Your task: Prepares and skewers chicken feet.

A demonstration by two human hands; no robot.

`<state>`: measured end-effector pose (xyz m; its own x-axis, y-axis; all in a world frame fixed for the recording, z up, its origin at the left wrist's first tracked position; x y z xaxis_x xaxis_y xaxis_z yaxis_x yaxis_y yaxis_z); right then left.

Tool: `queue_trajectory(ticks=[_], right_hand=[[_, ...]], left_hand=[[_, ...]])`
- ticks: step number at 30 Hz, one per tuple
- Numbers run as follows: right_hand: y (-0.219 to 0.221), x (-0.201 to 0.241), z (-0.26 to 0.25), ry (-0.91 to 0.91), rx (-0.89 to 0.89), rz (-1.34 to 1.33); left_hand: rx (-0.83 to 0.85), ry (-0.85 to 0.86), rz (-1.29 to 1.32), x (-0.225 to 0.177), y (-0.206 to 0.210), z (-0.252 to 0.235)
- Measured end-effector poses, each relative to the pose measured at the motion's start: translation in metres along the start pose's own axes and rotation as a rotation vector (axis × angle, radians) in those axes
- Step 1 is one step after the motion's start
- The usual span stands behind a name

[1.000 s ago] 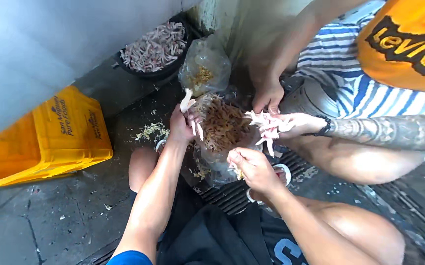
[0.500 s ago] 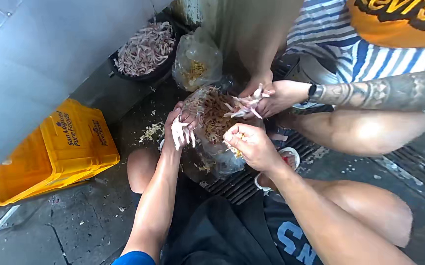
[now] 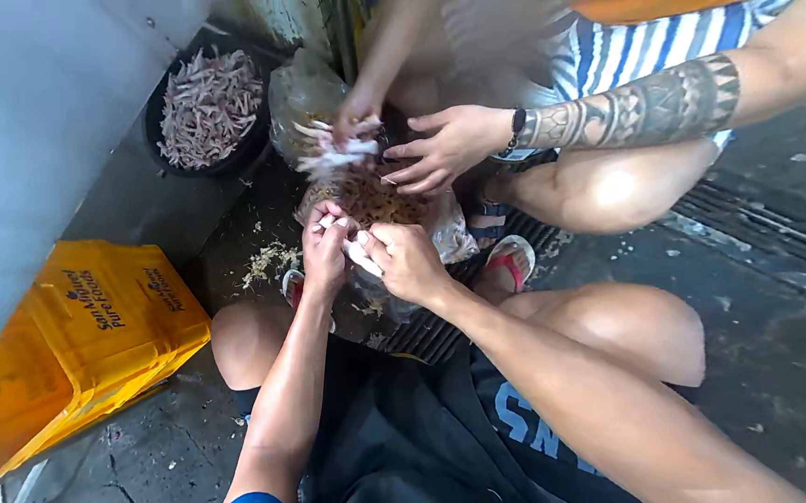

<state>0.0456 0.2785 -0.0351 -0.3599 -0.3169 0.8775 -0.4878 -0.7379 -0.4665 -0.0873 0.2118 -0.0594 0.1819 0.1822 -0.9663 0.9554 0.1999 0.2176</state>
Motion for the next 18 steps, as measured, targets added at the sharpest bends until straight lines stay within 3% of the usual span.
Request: queue_trajectory(ticks=[2, 4, 8, 11, 14, 18], right_hand=[[0.000, -0.007, -0.007, -0.006, -0.140, 0.131], [-0.003, -0.012, -0.013, -0.014, -0.176, 0.141], [-0.015, -0.003, -0.015, -0.026, -0.176, -0.033], [-0.023, 0.001, -0.011, -0.047, -0.156, -0.159], [-0.029, 0.002, -0.005, -0.026, -0.117, -0.259], [-0.039, 0.000, -0.004, 0.031, -0.103, -0.334]], left_hand=[[0.040, 0.072, -0.150, -0.019, 0.010, 0.003], [0.138, 0.133, -0.106, -0.033, 0.018, 0.007], [0.259, 0.120, 0.347, -0.037, 0.003, 0.016], [0.315, 0.209, 0.617, -0.041, -0.016, 0.013], [0.158, 0.096, 0.706, -0.030, -0.029, 0.019], [-0.436, -0.494, 0.727, 0.015, -0.020, 0.042]])
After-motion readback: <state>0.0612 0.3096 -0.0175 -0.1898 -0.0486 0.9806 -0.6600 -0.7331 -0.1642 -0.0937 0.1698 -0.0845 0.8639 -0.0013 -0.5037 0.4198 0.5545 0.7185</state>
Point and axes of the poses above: each hand's wrist, its own z-axis away from the middle knuckle, its own y-axis out of the palm, x = y × z, the point moved 2 cm from there along -z, towards the middle knuckle, and after that the axes turned 13 degrees about x, right-handed, at the moved point
